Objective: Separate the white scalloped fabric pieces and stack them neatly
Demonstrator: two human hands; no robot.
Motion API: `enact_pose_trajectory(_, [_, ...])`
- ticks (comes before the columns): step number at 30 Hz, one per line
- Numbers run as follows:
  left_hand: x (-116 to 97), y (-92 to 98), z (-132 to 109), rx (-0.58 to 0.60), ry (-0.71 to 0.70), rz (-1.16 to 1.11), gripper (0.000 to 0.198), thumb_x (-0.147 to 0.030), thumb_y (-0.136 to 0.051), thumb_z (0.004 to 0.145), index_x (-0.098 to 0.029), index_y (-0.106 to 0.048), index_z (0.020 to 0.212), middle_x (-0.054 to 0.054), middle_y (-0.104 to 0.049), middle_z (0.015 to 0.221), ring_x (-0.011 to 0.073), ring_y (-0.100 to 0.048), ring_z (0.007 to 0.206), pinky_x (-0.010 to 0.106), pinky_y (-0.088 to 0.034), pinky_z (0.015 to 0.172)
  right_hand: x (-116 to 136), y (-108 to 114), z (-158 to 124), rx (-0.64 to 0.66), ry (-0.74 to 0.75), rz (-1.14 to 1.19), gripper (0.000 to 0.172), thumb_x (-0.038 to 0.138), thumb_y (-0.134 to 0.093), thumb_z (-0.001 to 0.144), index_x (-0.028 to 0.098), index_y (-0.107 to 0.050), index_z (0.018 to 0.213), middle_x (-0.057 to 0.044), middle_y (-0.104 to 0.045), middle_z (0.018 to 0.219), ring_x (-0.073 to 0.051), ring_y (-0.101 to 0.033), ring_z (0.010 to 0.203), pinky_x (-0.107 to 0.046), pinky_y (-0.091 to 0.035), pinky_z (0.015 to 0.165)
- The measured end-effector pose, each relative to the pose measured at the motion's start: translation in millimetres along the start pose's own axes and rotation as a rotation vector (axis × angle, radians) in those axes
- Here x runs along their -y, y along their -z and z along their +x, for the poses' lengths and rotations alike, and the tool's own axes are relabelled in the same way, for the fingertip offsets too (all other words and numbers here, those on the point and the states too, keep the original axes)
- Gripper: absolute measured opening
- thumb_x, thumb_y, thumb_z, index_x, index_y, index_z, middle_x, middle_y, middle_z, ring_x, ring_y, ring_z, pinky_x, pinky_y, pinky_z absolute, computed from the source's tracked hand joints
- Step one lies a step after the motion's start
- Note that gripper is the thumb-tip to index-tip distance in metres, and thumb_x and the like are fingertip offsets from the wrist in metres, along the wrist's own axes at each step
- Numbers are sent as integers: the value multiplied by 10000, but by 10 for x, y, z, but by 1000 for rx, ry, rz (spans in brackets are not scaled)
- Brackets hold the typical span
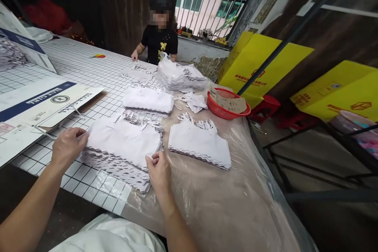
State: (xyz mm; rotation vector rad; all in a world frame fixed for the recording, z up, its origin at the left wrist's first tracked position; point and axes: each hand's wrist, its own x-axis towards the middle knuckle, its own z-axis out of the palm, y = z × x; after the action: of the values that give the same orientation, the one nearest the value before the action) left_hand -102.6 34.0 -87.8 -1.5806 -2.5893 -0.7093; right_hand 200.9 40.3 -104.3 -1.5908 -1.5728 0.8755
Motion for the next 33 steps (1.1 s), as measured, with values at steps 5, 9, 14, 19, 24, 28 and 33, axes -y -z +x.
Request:
enact_pose_trajectory(5, [-19,125,11,108,132,-141,199,-385,-557,784,-221,-614,880,90,-662,843,282,-620,834,367,-462,717,59,22,10,-18,-56,-99,184,375,-657,720,239,-553,787,17,-625,623,-194,-605,602,-287,-428,600])
enact_pose_trajectory(9, [78,222,-40,216,236,-248,237,-458,-606,741,-228,-609,799,42,-648,717,222,-592,677,323,-432,622,75,66,12,64,-98,-123,122,316,-634,740,231,-561,693,-4,-655,641,-188,-620,614,-280,-424,604])
enact_pose_trajectory(14, [164,148,-111,117,174,-214,221,-430,-597,741,-210,-622,750,69,-658,843,218,-605,721,339,-457,669,119,78,21,106,-125,-207,89,270,-629,783,212,-581,736,-6,-681,691,-166,-623,647,-253,-407,615])
enact_pose_trajectory(19, [160,-48,-116,-31,-17,-97,264,-411,-524,810,-189,-657,865,102,-630,920,242,-595,825,356,-464,703,226,90,-15,174,-105,-393,117,222,-589,849,211,-574,733,-7,-691,720,-161,-622,690,-245,-337,600])
enact_pose_trajectory(24, [161,-105,-156,-146,-133,-31,284,-407,-479,857,-180,-648,851,100,-597,854,255,-568,853,344,-430,680,191,73,-59,170,-27,-474,118,203,-561,883,203,-577,765,-20,-688,744,-171,-629,719,-256,-335,623])
enact_pose_trajectory(28, [141,-68,-211,-191,-143,-35,302,-401,-459,871,-164,-646,881,108,-606,864,247,-563,816,345,-414,650,131,32,-68,113,-33,-425,105,272,-620,873,187,-590,927,-23,-688,763,-190,-647,748,-259,-371,655])
enact_pose_trajectory(33, [139,-72,-244,-137,-98,-113,252,-397,-458,845,-201,-609,799,78,-630,802,229,-575,761,349,-432,688,135,0,-79,117,-54,-407,53,239,-617,866,199,-598,895,-18,-701,752,-191,-653,734,-263,-355,634])
